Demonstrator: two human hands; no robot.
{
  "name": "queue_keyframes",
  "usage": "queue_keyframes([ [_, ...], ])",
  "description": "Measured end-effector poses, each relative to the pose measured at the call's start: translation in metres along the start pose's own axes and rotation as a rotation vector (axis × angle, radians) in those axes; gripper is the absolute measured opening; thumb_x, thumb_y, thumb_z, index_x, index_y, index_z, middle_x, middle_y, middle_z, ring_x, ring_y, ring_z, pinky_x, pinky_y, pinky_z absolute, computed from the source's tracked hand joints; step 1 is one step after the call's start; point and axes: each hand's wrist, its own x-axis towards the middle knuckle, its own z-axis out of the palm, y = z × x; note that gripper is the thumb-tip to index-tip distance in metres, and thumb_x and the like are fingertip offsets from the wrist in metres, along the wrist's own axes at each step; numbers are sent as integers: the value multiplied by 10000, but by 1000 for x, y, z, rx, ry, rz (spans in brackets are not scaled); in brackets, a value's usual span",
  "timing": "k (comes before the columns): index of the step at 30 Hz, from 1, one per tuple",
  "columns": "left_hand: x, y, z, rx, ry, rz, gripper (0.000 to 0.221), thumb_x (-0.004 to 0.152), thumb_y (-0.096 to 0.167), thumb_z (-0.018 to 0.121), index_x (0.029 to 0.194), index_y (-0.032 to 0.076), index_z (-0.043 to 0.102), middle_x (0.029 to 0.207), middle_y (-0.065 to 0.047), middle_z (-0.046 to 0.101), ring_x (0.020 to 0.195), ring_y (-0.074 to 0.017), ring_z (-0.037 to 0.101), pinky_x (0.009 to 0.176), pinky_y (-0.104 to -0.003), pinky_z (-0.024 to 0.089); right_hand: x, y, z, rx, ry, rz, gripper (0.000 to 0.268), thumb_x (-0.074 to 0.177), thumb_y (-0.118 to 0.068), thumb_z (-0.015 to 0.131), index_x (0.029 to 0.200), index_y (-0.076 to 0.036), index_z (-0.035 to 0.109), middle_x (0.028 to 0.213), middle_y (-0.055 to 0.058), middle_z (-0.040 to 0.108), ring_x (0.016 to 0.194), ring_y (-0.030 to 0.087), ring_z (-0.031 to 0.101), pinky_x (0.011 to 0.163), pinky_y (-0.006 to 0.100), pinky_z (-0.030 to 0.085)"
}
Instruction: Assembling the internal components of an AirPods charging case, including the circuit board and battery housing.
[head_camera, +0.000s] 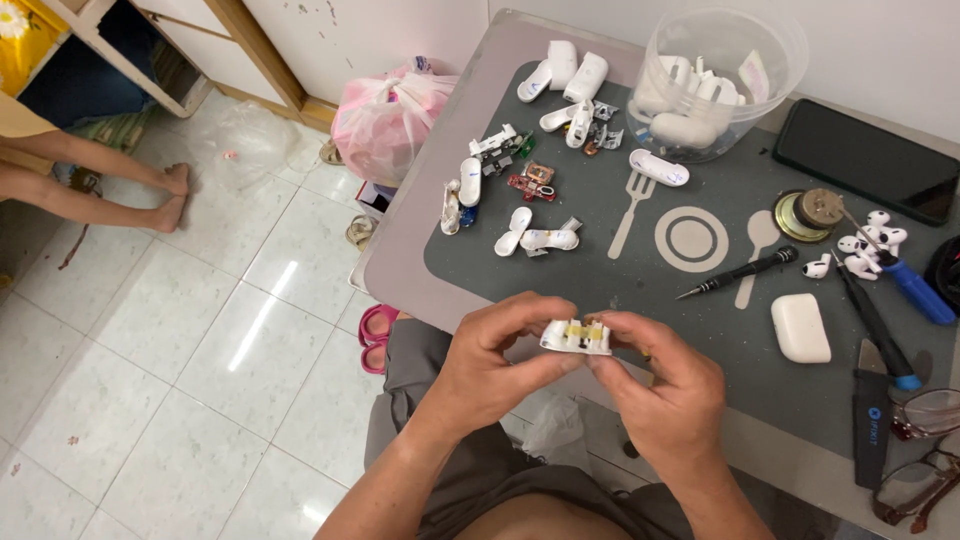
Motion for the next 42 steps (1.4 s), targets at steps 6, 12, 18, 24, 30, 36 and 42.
queue_keyframes([
  [6, 2, 24, 8, 324, -52, 202, 370, 769, -19, 808, 1113, 73, 708, 883, -4, 686, 773, -120, 598, 736, -259, 515, -8, 13, 6, 71, -59, 34, 562, 663, 67, 836, 1195, -12, 672, 1052, 86, 801, 909, 144, 767, 821, 253, 607],
  [12, 4, 23, 13, 480, -70, 297, 383, 759, 11, 822, 1113, 99, 704, 848, 28, 668, 739, -115, 572, 709, -263, 484, -6, 10, 6, 48, -75, -1, 579, 656, 39, 841, 1206, -9, 666, 1038, 93, 802, 879, 143, 771, 767, 245, 616],
  [18, 3, 20, 17, 478, -77, 326, 380, 789, -3, 816, 1133, 100, 692, 926, 7, 676, 779, -125, 590, 735, -271, 490, -1, -8, 1, 13, -42, -21, 551, 673, 87, 800, 1198, -16, 669, 1084, 86, 788, 915, 149, 767, 801, 248, 615],
  [24, 3, 10, 13, 382, -149, 283, 509, 835, -54, 752, 1284, 171, 672, 1040, -28, 656, 847, -143, 588, 744, -262, 489, 2, 0, -3, -224, 80, -266, 481, 696, 114, 799, 1143, 29, 643, 1153, 137, 755, 944, 218, 751, 823, 309, 607],
  [30, 16, 14, 11, 330, -284, 205, 550, 788, -80, 619, 1253, 203, 695, 1070, -25, 639, 903, -158, 589, 760, -255, 489, -9, 12, -6, -433, 164, -388, 395, 708, 95, 809, 1049, 43, 617, 970, 143, 714, 782, 263, 676, 713, 372, 544],
  [36, 35, 19, 23, 279, -402, 200, 531, 757, -46, 626, 1237, 168, 700, 979, 0, 668, 859, -158, 556, 752, -258, 525, -15, 15, -7, -480, 234, -407, 344, 736, 32, 884, 953, 3, 618, 867, 93, 687, 670, 198, 598, 606, 351, 477],
  [42, 40, 20, 33, 213, -430, 91, 662, 747, -36, 629, 1373, 177, 609, 1053, -6, 713, 973, -145, 673, 736, -252, 589, -18, 21, -15, -511, 300, -409, 361, 723, 64, 883, 893, 6, 570, 860, 97, 673, 678, 220, 583, 616, 370, 462],
])
